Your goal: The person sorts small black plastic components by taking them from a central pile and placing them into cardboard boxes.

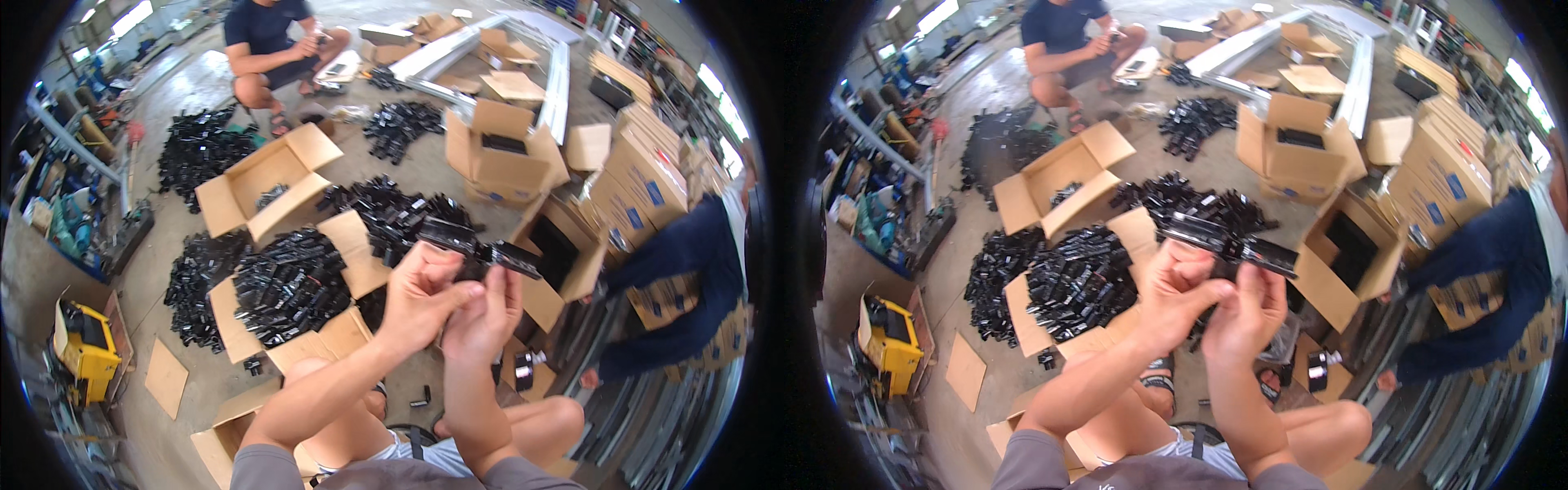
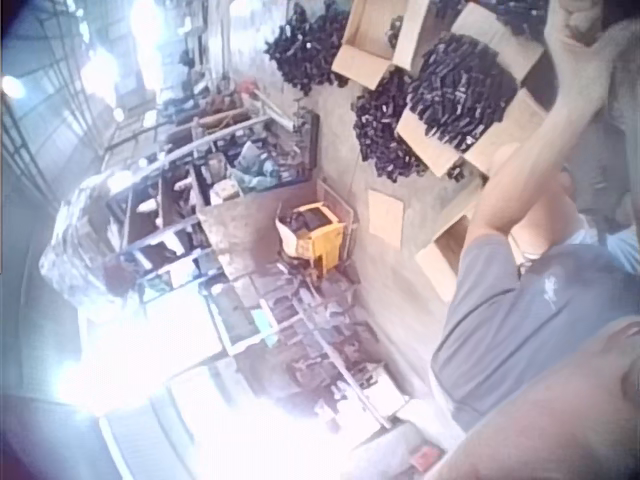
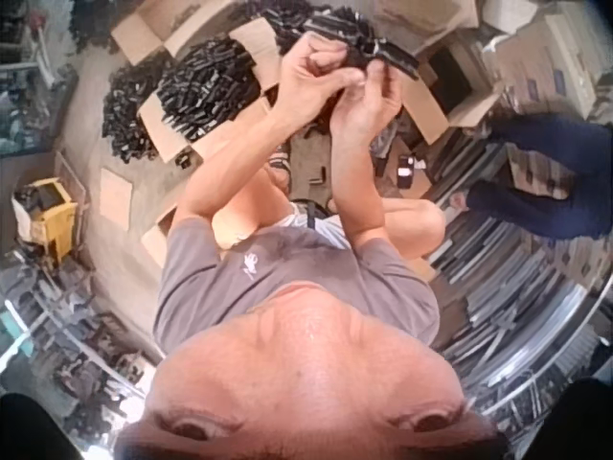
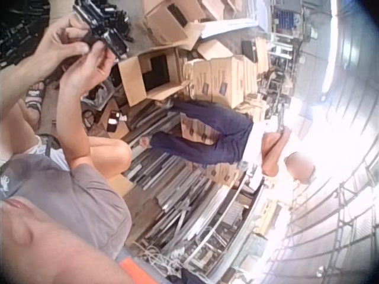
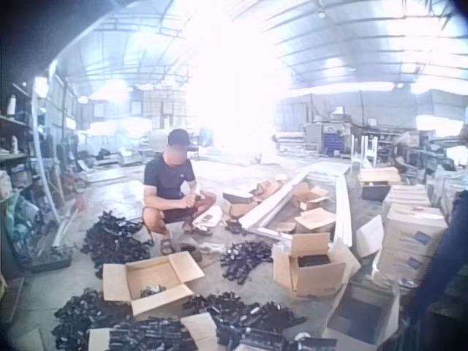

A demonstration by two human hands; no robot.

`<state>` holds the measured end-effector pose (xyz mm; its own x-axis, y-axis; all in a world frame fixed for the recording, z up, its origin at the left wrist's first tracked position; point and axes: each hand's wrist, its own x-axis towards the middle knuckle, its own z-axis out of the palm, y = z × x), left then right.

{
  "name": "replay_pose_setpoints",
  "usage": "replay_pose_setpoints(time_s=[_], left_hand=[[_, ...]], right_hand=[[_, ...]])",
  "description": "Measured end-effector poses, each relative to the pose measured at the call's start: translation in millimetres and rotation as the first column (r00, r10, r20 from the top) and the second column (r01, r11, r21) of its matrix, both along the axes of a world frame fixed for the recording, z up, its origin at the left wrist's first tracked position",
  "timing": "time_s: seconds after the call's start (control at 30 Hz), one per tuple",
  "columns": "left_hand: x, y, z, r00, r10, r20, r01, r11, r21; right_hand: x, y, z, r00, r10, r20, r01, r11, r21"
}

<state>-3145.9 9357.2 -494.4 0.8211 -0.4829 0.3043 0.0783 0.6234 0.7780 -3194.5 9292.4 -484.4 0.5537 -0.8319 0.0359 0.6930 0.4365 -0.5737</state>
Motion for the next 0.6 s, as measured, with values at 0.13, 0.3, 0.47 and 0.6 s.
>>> replay_pose_setpoints(time_s=[0.13,0.3,0.47,0.6], left_hand=[[3.5,5.1,4.9,0.999,-0.040,0.001,0.040,0.998,-0.042],[5.1,6.6,9.6,0.997,-0.045,-0.066,0.042,0.998,-0.036],[3.5,6.5,6.3,0.999,-0.043,-0.013,0.043,0.999,-0.027],[1.9,5.6,8.4,0.998,-0.042,-0.043,0.041,0.999,-0.031]], right_hand=[[3.9,-5.1,-13.8,0.998,0.049,0.032,-0.043,0.984,-0.174],[-0.9,1.6,-3.1,0.992,0.091,0.085,-0.075,0.982,-0.171],[-1.4,-11.2,-12.8,0.997,0.070,-0.030,-0.074,0.983,-0.167],[-2.3,-5.3,-7.5,0.992,0.115,0.059,-0.103,0.978,-0.180]])
